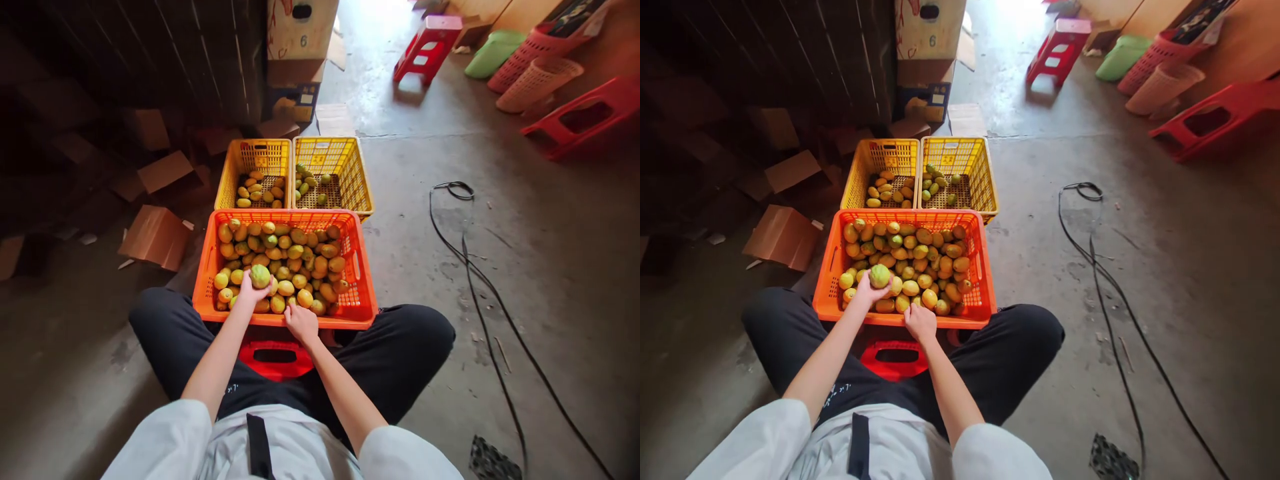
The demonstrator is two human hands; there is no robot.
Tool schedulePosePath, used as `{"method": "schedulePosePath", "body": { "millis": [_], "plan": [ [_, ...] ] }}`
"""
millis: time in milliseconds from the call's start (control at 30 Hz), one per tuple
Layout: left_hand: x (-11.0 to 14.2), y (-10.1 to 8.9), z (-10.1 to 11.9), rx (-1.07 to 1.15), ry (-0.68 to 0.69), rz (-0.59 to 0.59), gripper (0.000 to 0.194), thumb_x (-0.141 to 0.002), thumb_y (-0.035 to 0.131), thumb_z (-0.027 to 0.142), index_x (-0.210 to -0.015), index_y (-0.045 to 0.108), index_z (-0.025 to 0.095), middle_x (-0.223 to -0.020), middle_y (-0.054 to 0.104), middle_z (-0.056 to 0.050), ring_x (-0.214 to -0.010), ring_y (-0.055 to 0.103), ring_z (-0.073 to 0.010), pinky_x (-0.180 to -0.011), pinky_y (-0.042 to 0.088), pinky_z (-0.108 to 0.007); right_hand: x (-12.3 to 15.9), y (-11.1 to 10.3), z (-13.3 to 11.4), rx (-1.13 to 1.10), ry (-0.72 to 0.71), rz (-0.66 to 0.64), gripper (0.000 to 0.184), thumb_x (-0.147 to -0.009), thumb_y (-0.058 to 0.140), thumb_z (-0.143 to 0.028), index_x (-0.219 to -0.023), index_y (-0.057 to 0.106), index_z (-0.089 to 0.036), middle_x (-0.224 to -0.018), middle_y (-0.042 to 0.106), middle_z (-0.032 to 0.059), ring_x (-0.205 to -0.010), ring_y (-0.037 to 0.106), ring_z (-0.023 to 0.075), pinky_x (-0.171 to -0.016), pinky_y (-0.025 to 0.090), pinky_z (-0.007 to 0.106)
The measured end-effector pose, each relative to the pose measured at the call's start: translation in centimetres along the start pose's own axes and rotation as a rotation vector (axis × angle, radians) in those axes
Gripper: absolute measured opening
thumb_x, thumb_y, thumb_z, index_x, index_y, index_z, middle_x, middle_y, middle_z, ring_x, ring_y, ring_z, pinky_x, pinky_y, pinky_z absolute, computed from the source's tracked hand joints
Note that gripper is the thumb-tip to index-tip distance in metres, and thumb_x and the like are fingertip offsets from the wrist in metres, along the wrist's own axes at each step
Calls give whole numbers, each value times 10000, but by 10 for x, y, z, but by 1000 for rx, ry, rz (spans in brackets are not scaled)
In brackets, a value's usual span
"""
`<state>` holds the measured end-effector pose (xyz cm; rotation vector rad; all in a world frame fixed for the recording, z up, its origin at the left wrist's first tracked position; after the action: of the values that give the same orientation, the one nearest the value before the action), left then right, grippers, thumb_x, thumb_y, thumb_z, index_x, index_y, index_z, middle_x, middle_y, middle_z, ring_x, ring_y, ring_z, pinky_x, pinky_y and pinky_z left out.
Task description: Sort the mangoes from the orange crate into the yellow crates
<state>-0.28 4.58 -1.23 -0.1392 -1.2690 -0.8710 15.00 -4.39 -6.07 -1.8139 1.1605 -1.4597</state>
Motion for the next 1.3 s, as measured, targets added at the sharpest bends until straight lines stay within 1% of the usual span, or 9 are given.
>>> {"method": "schedulePosePath", "body": {
  "millis": [133, 200, 367, 600, 800, 933, 1067, 1167, 1300],
  "plan": [
    [6, 82, 79, 65, 129, -35, 454, -1137, 342, 430, -1346, 678, 207, -1194, 727, -102, -1067, 733, -229, -779, 613, -292, -1, -2, -2, 25, -21, -16, 422, -1148, 410, -339, -1139, 800, -177, -1149, 855, 144, -1080, 818, 264, -817, 496, 302],
    [13, 118, 121, 17, 212, -136, 558, -1144, 312, 515, -1428, 637, 161, -1229, 722, -128, -1152, 745, -282, -846, 642, -365, -1, -2, -2, 38, -17, -15, 429, -1150, 407, -336, -1136, 805, -178, -1146, 856, 134, -1082, 815, 250, -817, 490, 290],
    [38, 149, 190, -194, 624, -390, 673, -1119, 315, 637, -1600, 542, 224, -1500, 656, -132, -1293, 737, -237, -1036, 615, -362, 0, -2, -3, 61, -22, 10, 423, -1135, 413, -286, -1117, 819, -170, -1113, 857, 130, -1053, 811, 235, -800, 488, 284],
    [13, 95, 205, -637, 869, -328, 546, -1071, 527, 611, -1554, 618, 372, -1639, 615, -96, -1463, 633, -258, -1221, 468, -519, -1, -1, -2, 49, -25, 29, 414, -1118, 430, -263, -1083, 830, -159, -1084, 858, 136, -1026, 808, 232, -796, 486, 284],
    [-47, 51, 211, -1063, 911, -228, 502, -1046, 589, 439, -1509, 635, 249, -1585, 647, -166, -1434, 646, -289, -1221, 479, -537, -1, 0, -2, 43, -11, 9, 420, -1119, 428, -261, -1097, 832, -148, -1102, 859, 139, -1033, 807, 241, -801, 480, 292],
    [-78, -2, 172, -1707, 845, 25, 513, -972, 643, 294, -1452, 668, 116, -1620, 591, -242, -1540, 551, -344, -1309, 401, -477, -1, -1, -2, 36, -12, 25, 410, -1111, 439, -251, -1082, 837, -154, -1088, 858, 142, -1019, 805, 239, -789, 478, 291],
    [-94, -78, 110, -2383, 436, 76, 752, -905, 697, 216, -1628, 519, 106, -1799, 326, -281, -1687, 314, -398, -1341, 317, -563, -1, -1, -2, 37, -1, 34, 406, -1106, 445, -253, -1062, 837, -157, -1066, 857, 139, -998, 805, 240, -779, 475, 298],
    [-95, -112, 81, -2559, 330, 47, 664, -929, 738, 333, -1558, 612, 162, -1843, 198, -263, -1732, 122, -426, -1309, 312, -653, 0, -2, -2, 41, -2, 42, 393, -1099, 458, -253, -1061, 838, -161, -1061, 853, 134, -1009, 801, 243, -779, 469, 300],
    [-94, -124, 60, -2667, 389, 60, 491, -894, 733, 204, -1384, 736, 169, -1858, 196, -215, -1737, 85, -430, -1318, 253, -676, 1, -3, -2, 42, -8, 51, 378, -1093, 469, -245, -1060, 835, -157, -1051, 851, 133, -1002, 797, 246, -775, 456, 305]
  ]
}}
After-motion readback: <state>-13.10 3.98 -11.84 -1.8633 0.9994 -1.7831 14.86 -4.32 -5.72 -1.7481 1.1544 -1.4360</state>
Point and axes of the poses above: each hand's wrist, its own x-axis away from the middle knuckle, its own y-axis out of the palm, z = x × y, the point moved 6 cm from there along -x, towards the middle knuckle
